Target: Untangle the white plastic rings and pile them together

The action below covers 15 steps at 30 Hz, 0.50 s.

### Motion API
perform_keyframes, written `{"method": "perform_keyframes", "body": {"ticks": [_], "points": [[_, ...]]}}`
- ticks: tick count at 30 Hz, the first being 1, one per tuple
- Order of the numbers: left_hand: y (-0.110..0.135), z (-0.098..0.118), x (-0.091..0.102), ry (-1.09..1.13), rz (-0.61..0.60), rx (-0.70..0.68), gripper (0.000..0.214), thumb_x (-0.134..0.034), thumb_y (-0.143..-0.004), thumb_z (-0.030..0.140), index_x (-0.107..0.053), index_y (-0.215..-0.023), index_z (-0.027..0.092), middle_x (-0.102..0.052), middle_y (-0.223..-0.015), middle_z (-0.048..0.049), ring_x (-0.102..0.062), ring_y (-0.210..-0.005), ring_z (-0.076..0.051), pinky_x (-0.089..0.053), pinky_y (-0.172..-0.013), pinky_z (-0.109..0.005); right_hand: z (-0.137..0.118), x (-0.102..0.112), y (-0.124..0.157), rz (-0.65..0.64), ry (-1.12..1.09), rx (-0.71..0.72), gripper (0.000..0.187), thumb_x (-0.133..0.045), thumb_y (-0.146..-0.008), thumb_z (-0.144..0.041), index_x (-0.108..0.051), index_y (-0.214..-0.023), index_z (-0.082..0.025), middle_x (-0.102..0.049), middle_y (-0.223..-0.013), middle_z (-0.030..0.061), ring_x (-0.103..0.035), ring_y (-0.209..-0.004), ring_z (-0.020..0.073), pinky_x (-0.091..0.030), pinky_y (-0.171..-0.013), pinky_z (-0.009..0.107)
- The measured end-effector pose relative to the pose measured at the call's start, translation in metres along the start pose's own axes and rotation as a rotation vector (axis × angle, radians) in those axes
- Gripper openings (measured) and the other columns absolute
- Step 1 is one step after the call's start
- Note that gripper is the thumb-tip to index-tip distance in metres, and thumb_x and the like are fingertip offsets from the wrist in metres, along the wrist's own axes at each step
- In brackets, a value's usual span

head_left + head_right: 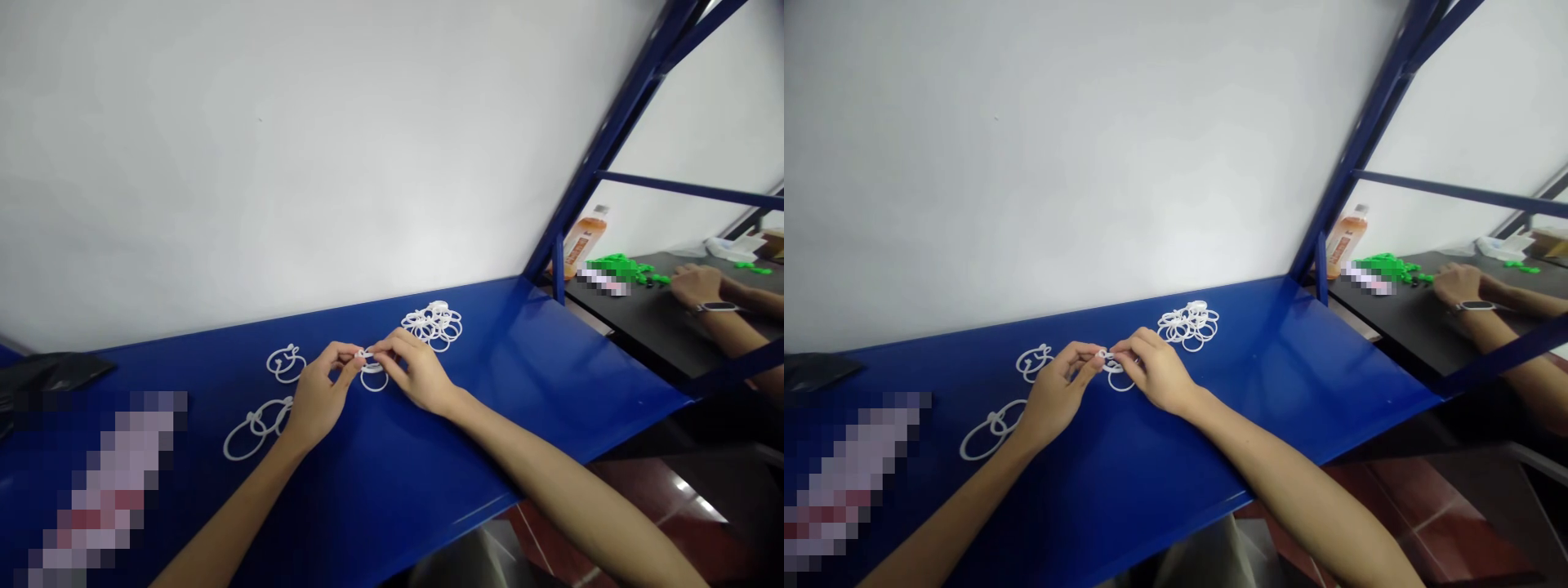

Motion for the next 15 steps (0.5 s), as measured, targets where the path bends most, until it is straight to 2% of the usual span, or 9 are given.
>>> {"method": "perform_keyframes", "body": {"ticks": [3,7,11,15], "points": [[-0.001,-0.007,-0.005,0.071,-0.057,0.036,0.033,-0.060,-0.087,0.054,-0.063,-0.092,0.021,-0.068,-0.083,-0.0008,-0.065,-0.077,-0.018,-0.049,-0.073,-0.030,0.010,-0.007,0.000,-0.063,-0.098,-0.124,0.016,-0.053,-0.099,-0.024,-0.068,-0.099,-0.019,-0.063,-0.088,0.0026,-0.058,-0.077,0.0132,-0.047,-0.071,0.026],[-0.002,-0.008,-0.004,0.102,-0.072,0.024,0.033,-0.064,-0.085,0.053,-0.065,-0.096,0.022,-0.068,-0.083,0.0003,-0.064,-0.077,-0.017,-0.048,-0.072,-0.028,0.017,-0.020,0.004,-0.168,-0.222,-0.222,0.015,-0.056,-0.097,-0.029,-0.065,-0.093,-0.017,-0.061,-0.078,-0.0010,-0.052,-0.066,0.0111,-0.042,-0.062,0.024],[0.000,-0.005,-0.006,0.062,-0.118,-0.013,0.030,-0.064,-0.085,0.052,-0.066,-0.086,0.022,-0.067,-0.079,0.0010,-0.063,-0.072,-0.016,-0.046,-0.068,-0.026,0.012,-0.022,0.006,-0.206,-0.259,-0.207,0.019,-0.063,-0.093,-0.034,-0.062,-0.084,-0.018,-0.059,-0.073,-0.0022,-0.052,-0.065,0.0112,-0.042,-0.062,0.024],[0.002,0.006,-0.005,0.040,-0.108,-0.071,0.027,-0.064,-0.086,0.048,-0.066,-0.079,0.022,-0.067,-0.075,0.0017,-0.062,-0.069,-0.015,-0.045,-0.066,-0.026,0.001,-0.017,0.004,-0.205,-0.267,-0.131,0.016,-0.062,-0.094,-0.029,-0.061,-0.083,-0.018,-0.061,-0.077,-0.0012,-0.054,-0.067,0.0115,-0.043,-0.064,0.024]]}}
Point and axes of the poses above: each hand's wrist, its own y-axis away from the middle knuckle, its own x-axis out of the back of the hand, z = x × y, the point moved 10 cm from there along -y, towards the middle knuckle
